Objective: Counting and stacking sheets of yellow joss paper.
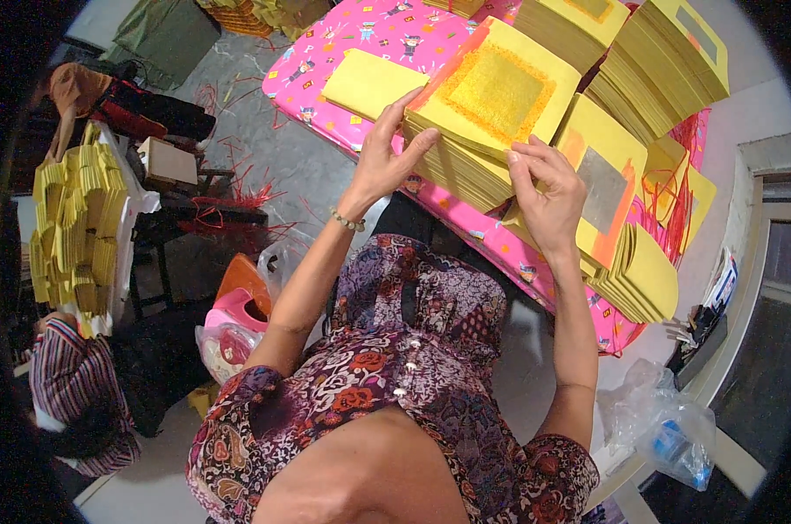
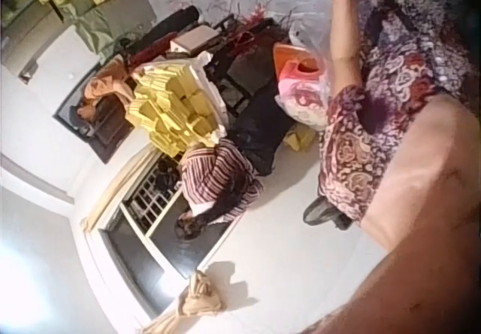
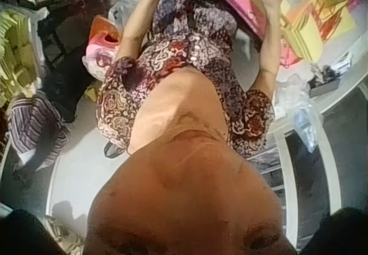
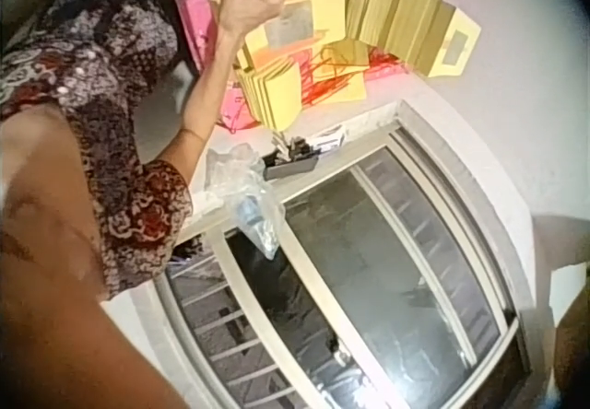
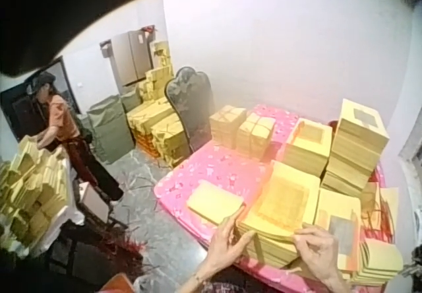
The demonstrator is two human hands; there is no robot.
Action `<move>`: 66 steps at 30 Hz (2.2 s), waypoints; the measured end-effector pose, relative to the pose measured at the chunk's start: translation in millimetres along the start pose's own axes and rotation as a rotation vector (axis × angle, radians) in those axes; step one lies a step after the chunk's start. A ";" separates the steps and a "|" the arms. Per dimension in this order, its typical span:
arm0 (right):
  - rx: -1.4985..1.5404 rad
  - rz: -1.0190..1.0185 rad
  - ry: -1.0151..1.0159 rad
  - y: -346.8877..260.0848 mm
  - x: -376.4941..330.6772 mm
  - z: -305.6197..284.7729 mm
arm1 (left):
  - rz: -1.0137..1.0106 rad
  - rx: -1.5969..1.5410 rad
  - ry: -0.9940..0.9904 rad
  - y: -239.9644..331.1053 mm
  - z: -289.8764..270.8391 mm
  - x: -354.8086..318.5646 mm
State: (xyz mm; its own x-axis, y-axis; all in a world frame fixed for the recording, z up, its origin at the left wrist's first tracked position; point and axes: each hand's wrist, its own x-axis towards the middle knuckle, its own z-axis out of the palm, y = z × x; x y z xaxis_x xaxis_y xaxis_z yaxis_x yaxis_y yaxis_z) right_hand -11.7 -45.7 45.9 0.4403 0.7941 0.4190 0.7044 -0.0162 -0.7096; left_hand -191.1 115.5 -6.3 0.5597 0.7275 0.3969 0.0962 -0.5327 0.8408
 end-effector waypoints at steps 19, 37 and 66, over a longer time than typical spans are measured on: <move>-0.002 0.019 0.016 2.0 -1.4 3.6 | -0.029 0.038 0.009 4.3 1.1 0.5; 0.012 0.024 0.034 0.7 -1.5 5.3 | -0.021 0.068 0.041 4.9 3.8 -0.1; -0.068 0.080 -0.128 24.6 84.1 -35.0 | 0.579 0.406 0.183 51.5 5.5 47.1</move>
State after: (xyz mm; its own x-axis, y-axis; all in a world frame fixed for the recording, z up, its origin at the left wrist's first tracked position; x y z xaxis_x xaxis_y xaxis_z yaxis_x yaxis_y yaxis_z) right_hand 62.1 -0.5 83.5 0.4248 0.8595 0.2843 0.7082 -0.1198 -0.6958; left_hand -155.3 120.0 53.6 0.4701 0.3218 0.8218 0.1441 -0.9466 0.2883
